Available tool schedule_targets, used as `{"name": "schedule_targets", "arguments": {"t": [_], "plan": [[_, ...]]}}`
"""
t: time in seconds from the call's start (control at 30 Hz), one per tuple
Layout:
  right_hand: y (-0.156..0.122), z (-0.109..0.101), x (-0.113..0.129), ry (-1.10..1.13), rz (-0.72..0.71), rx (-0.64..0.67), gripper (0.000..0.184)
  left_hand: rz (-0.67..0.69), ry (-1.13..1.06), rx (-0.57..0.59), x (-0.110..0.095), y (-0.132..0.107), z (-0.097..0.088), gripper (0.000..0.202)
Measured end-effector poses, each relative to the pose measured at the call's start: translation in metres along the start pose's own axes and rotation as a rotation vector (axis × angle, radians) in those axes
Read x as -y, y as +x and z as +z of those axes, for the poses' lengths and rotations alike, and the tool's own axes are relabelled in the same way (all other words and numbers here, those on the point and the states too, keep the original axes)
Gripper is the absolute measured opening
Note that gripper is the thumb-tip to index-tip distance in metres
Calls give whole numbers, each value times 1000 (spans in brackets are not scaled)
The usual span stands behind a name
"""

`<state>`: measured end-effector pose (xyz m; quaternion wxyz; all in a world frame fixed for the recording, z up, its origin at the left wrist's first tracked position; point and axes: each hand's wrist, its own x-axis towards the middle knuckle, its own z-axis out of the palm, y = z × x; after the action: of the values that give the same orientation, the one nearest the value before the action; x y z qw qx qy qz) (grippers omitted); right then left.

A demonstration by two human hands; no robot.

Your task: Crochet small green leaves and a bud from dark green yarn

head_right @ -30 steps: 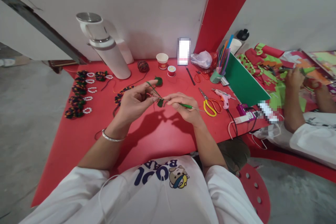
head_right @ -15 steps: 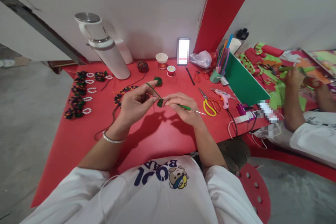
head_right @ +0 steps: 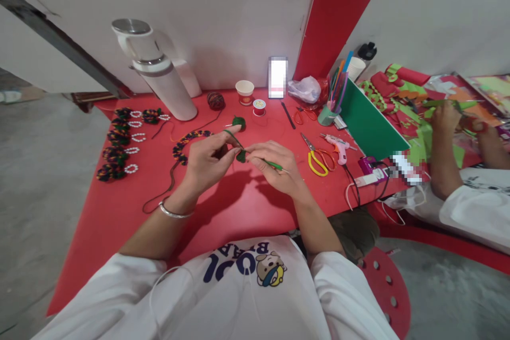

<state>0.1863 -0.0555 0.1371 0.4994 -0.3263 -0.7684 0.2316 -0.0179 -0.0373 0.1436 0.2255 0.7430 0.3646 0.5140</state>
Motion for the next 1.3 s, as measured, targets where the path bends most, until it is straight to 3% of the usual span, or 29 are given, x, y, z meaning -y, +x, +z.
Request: {"name": "schedule_targets", "arguments": {"t": [0.17, 0.27, 0.47, 0.6, 0.9, 1.3], "plan": [[-3, 4, -1, 6, -16, -57, 17, -138, -118, -42, 2, 1, 0, 4], [-5, 3, -5, 98, 27, -82, 19, -232, -196, -39, 4, 3, -4, 23], [-8, 4, -12, 123, 90, -117, 16, -411, -422, 129, 0, 8, -10, 50], [-8, 5, -12, 151, 96, -126, 15, -458, -466, 127, -2, 9, -11, 46], [-8, 4, -15, 271, 110, -116, 17, -585, -602, 67, 2, 10, -7, 62], [-7, 3, -15, 228, 93, -63, 18, -567, -623, 28, 2, 11, -9, 61]]}}
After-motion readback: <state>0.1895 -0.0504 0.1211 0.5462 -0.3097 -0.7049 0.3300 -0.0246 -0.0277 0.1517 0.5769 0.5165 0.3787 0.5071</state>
